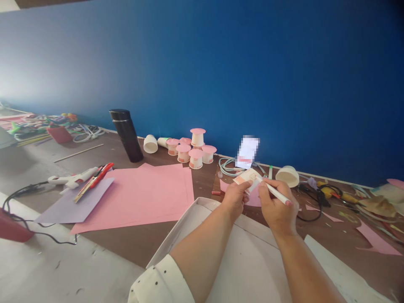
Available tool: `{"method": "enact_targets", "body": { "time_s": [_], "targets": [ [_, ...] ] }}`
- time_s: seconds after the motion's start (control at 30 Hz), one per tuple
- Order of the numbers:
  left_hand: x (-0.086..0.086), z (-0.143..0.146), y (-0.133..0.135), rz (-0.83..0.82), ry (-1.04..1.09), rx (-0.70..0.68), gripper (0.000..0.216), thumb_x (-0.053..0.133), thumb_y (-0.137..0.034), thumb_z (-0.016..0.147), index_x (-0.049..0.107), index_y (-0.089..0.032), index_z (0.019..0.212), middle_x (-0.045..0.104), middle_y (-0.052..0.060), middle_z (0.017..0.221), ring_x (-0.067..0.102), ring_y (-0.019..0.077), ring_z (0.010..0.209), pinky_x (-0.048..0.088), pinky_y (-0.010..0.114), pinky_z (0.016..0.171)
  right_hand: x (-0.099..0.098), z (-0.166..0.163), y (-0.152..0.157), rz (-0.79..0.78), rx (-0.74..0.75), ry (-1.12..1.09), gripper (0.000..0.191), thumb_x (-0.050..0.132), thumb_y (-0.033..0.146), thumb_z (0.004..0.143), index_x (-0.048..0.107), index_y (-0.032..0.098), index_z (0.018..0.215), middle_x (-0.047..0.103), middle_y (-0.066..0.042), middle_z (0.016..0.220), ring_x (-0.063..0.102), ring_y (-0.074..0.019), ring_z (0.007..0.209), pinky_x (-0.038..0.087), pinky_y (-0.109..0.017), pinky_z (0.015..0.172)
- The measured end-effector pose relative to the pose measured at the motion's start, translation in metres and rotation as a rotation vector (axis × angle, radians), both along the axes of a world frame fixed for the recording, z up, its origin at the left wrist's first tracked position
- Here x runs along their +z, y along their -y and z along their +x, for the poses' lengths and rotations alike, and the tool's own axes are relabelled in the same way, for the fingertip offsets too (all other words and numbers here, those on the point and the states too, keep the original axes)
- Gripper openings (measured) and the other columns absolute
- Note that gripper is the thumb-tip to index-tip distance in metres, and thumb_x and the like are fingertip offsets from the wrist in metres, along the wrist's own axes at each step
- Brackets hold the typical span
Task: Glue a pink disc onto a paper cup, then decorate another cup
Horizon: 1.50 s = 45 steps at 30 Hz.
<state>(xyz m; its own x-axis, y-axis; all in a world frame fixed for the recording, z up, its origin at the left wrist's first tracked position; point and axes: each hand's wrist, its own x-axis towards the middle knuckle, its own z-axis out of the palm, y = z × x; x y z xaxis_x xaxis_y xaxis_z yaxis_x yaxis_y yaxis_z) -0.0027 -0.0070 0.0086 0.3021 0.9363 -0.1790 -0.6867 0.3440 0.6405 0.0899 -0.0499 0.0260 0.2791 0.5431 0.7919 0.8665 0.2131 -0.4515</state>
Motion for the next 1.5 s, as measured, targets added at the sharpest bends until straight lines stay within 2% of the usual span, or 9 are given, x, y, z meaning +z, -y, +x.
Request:
{"method": "enact_targets", "body": {
  "time_s": [0.53,0.77,1.5],
  "targets": [
    [-0.0004,0.0001,-0.0009,0.012,-0.012,0.001,0.035,0.074,-0.028,0.057,0.056,-0.014,0.084,0.034,-0.009,0.051,0.020,0.0014,0.041,0.012,0.018,0.040,0.0003,-0.0017,0.0004,-0.007,0.011,0.019,0.014,0.057,0.029,0.079,0.064,0.019,0.085,0.069,-0.005,0.084,0.064,-0.0178,0.078,0.046,-0.026,0.070],
    [0.0003,0.0002,-0.0007,-0.006,-0.036,0.012,0.033,0.075,-0.029,0.056,0.055,-0.015,0.078,0.033,-0.009,0.049,0.021,0.0015,0.040,0.013,0.018,0.040,-0.0001,-0.0025,0.0007,-0.009,0.007,0.027,0.015,0.056,0.030,0.079,0.065,0.019,0.086,0.070,-0.006,0.086,0.064,-0.0193,0.079,0.047,-0.027,0.071],
    [-0.0057,0.0018,-0.0034,0.004,-0.044,0.023,0.033,0.076,-0.031,0.058,0.055,-0.014,0.078,0.034,-0.008,0.049,0.023,0.0020,0.039,0.015,0.019,0.039,-0.0005,-0.0040,0.0011,-0.029,0.008,0.037,0.015,0.055,0.031,0.080,0.064,0.020,0.086,0.070,-0.006,0.089,0.065,-0.0191,0.080,0.046,-0.027,0.069]
  ]
}}
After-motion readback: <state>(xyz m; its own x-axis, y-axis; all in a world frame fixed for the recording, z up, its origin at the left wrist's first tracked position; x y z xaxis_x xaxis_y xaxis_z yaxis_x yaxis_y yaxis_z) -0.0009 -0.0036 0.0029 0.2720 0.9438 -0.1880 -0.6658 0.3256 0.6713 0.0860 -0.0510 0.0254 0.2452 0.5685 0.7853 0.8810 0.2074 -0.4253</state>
